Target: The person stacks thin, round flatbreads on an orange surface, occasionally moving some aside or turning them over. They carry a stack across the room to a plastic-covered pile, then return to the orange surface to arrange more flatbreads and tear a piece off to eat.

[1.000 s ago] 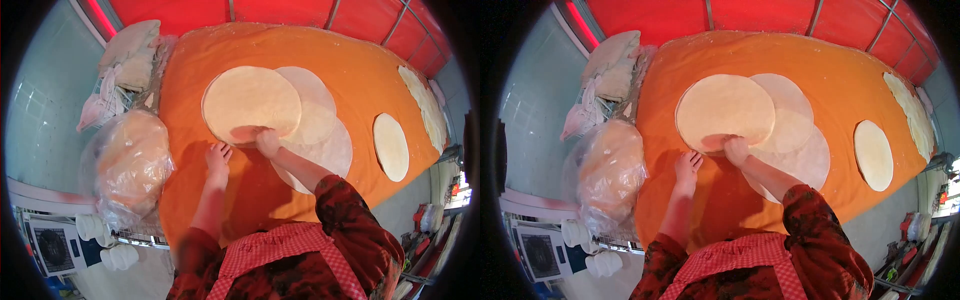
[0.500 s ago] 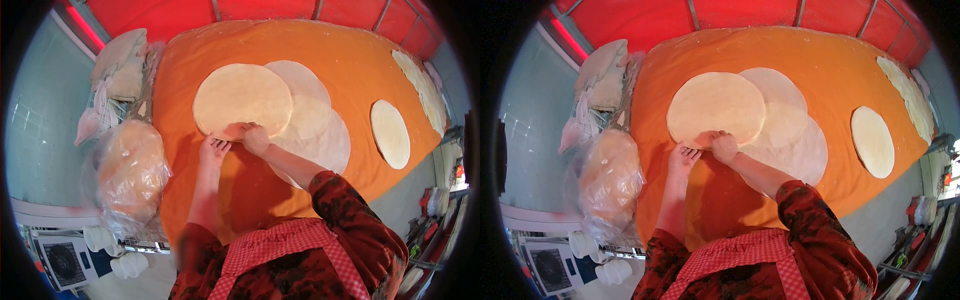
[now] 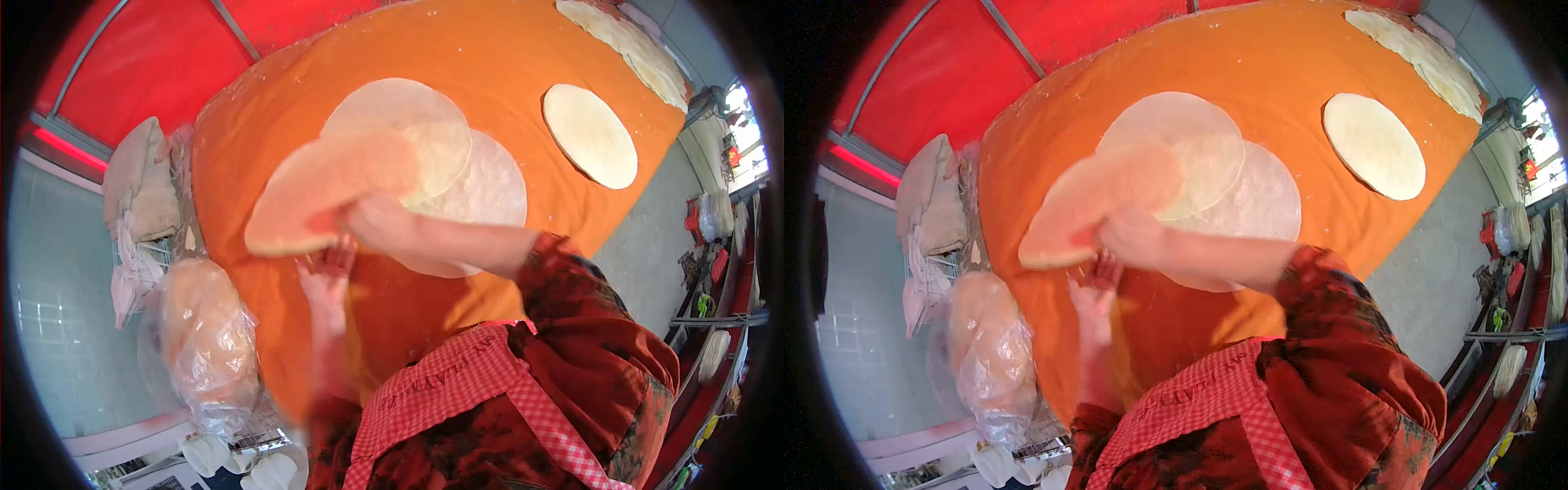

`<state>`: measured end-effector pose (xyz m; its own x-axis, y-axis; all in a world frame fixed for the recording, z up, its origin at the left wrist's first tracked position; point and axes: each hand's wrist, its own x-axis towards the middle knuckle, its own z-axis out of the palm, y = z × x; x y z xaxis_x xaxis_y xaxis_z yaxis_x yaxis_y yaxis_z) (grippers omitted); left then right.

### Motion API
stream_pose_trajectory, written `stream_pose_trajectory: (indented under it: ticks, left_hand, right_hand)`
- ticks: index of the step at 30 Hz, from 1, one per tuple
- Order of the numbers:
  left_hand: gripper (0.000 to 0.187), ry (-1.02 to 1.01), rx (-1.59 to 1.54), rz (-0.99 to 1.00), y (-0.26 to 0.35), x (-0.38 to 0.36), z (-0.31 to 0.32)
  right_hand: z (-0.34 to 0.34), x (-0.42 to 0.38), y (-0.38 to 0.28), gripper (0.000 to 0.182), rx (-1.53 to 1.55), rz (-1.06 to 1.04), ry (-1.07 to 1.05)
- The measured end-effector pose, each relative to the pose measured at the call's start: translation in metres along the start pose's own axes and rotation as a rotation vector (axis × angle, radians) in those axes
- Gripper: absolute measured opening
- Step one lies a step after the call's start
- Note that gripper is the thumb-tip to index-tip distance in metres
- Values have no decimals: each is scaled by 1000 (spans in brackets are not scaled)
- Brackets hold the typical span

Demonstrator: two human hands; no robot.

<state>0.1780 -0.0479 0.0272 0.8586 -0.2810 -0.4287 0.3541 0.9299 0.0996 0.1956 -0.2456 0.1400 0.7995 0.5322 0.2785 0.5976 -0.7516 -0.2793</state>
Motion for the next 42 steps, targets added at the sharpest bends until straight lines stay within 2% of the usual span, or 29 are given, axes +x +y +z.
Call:
stream_pose_trajectory:
  ticks: [2, 4, 6, 10, 12, 15, 16, 17, 18, 19, 20, 21, 22, 23, 26, 30, 33, 36, 39, 41, 42]
  left_hand:
    - [63, -285, 307, 160, -32, -9, -4]
    - [61, -271, 299, 154, -48, -21, -9]
    - [59, -245, 263, 123, -53, -9, 6]
    - [56, -338, 281, 124, -49, 45, 66]
    - [54, -406, 309, 157, -44, 71, 100]
    - [52, -626, 377, 164, -40, 101, 126]
    - [48, -208, 436, 261, -53, 84, 139]
    - [44, 22, 412, 310, -61, 76, 122]
    - [42, 197, 420, 214, -48, 117, 64]
    - [41, 336, 514, 211, -63, 95, 65]
    - [43, 381, 568, 204, -64, 97, 46]
    - [44, 345, 592, 225, -65, 95, 37]
    - [43, 340, 612, 207, -62, 94, 40]
    - [41, 332, 630, 190, -59, 93, 45]
    - [34, 354, 665, 172, -55, 99, 47]
    - [33, 332, 738, 145, -50, 109, 61]
    - [21, 348, 706, 85, -45, 124, 47]
    - [24, 285, 742, 70, -45, 126, 52]
    - [38, 189, 722, 58, -46, 126, 58]
    - [48, 160, 651, -51, -47, 117, 73]
    - [53, 144, 614, -103, -47, 111, 82]
  right_hand:
    - [-7, -60, -18, 13, -19, -212, 161]
    - [-11, -105, -30, 20, 95, -137, -270]
    - [-19, -128, -24, 24, 118, -295, 75]
    - [-89, -111, -6, 31, -53, -238, 250]
    - [-103, -90, 21, 29, -230, -218, 386]
    - [-113, -57, 48, 26, -195, -59, 504]
    - [-103, -54, 63, 23, -195, -48, 474]
    - [-83, -52, 84, 20, -196, -35, 447]
    - [-57, -52, 106, 18, -196, -20, 419]
    - [-18, -59, 130, 17, -204, 30, 368]
    - [22, -68, 152, 15, -213, 78, 314]
    - [57, -77, 167, 14, -261, 74, 241]
    - [62, -77, 158, 14, -312, 67, 165]
    - [64, -77, 151, 12, -274, 76, 288]
    - [59, -59, 137, 11, -266, 223, 75]
    - [82, -46, 137, 10, -346, 289, 51]
    - [85, -44, 135, 11, -333, 296, 95]
    - [88, -39, 135, 14, -288, 322, 110]
    - [87, -37, 128, 18, -240, 370, 72]
    - [76, -41, 118, 24, -224, 351, 85]
    - [72, -44, 112, 29, -208, 290, 190]
